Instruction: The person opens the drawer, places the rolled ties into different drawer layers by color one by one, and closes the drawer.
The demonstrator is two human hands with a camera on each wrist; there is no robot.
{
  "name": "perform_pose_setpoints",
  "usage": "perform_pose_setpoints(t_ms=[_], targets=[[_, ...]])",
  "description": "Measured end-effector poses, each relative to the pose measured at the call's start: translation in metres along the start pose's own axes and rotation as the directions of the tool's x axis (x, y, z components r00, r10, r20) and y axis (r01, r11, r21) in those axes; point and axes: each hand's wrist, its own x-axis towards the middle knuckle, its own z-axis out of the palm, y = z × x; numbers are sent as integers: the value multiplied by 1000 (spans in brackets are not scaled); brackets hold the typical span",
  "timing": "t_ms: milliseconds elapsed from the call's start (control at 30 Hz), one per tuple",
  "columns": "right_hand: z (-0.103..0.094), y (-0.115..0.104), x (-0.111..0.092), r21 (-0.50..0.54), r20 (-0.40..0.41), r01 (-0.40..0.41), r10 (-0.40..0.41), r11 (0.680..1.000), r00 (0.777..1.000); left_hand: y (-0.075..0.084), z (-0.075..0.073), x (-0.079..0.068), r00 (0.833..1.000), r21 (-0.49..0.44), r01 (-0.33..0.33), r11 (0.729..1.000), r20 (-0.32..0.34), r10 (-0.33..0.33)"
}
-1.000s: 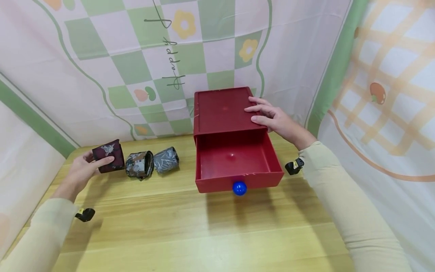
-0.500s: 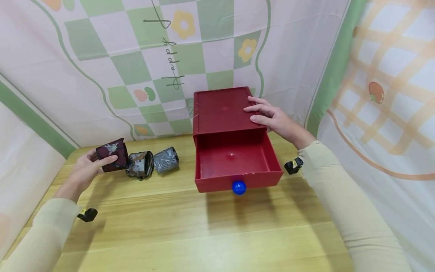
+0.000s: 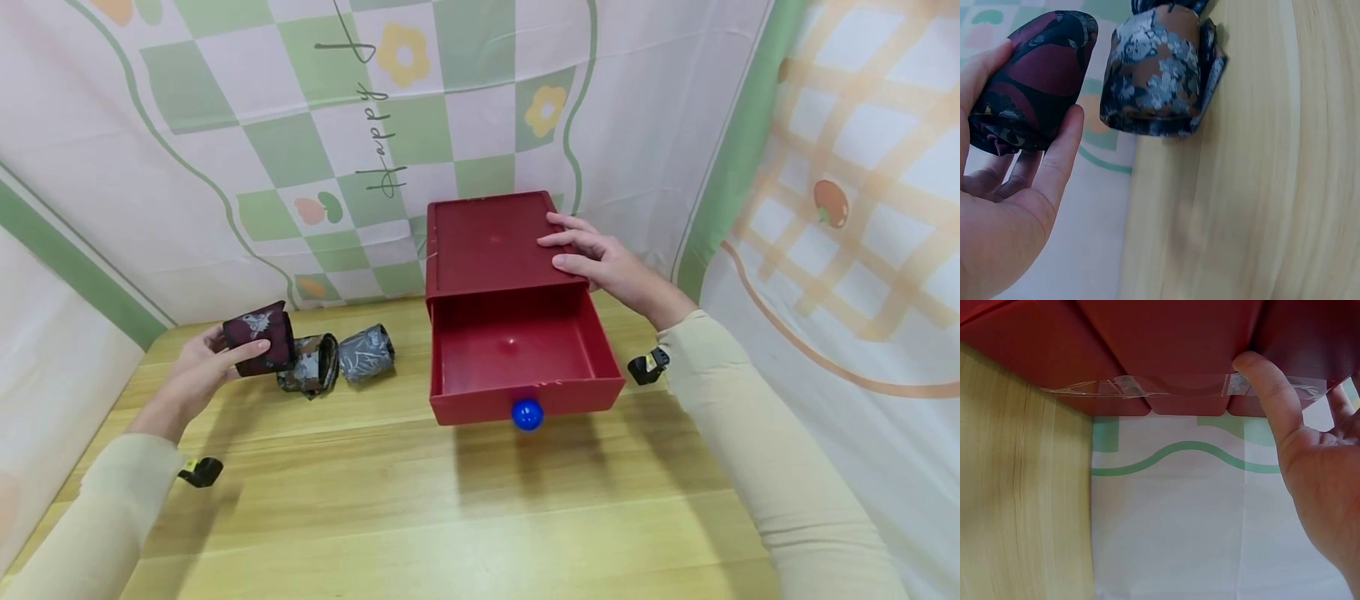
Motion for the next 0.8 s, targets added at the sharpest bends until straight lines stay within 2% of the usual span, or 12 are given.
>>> perform_pose_setpoints(t_ms=[233, 500, 800], targets=[[0, 0, 0, -4, -4, 8, -8, 1000, 1000, 8, 10, -2, 999, -77, -44, 996, 23, 46], [1, 1, 0, -7, -5, 22, -23, 1000, 1000, 12, 17, -2, 997, -154, -60, 986, 40, 67], [1, 0, 0, 5, -7, 16, -16, 1000, 1000, 15, 22, -1, 997, -155, -45, 987, 59, 55]])
